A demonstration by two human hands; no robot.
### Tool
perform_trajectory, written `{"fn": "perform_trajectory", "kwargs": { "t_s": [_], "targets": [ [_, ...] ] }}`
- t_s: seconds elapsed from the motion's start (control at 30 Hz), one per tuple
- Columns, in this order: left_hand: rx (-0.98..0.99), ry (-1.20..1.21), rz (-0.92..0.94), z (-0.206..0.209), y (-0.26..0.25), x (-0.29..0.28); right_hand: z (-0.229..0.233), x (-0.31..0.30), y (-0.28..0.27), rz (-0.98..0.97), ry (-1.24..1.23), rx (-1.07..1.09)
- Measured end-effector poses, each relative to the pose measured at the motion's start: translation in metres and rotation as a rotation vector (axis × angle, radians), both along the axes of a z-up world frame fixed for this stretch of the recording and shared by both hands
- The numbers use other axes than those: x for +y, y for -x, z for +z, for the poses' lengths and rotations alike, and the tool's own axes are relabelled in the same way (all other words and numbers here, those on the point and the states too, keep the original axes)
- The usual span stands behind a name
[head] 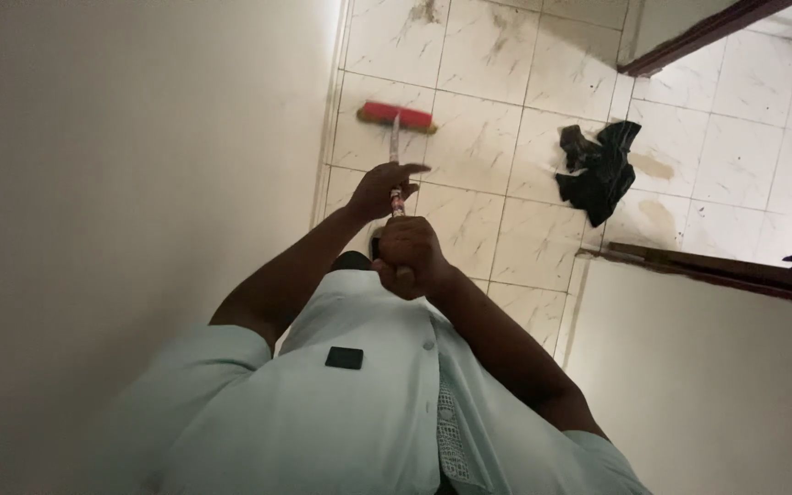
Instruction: The person sweeps the tiled floor using a broom with a red head and a long patterned handle, gathering debris into a pile.
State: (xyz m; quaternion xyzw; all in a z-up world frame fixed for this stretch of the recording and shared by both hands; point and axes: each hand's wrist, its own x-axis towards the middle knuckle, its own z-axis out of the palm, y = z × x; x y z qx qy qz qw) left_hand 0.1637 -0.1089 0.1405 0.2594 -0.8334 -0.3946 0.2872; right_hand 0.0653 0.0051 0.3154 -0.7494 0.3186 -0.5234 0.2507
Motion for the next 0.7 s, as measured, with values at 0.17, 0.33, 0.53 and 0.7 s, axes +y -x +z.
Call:
{"fn": "perform_trajectory", "kwargs": {
  "t_s": [0.17,0.33,0.53,0.7],
  "targets": [
    [-0.215,0.056,-0.051,-0.076,-0.008,-0.022,-0.042,-0.005,0.0,0.045,-0.045,0.069],
    [-0.306,0.219,-0.067,-0.16,-0.001,-0.065,-0.094,-0.015,0.0,0.045,-0.142,0.2],
    [-0.023,-0.245,-0.078,-0.159,-0.001,-0.122,-0.117,-0.07,-0.014,-0.055,-0.136,0.394],
    [0.182,0.233,0.021,-0.075,-0.002,-0.114,-0.055,-0.076,-0.004,-0.045,-0.14,0.256]
  ]
}}
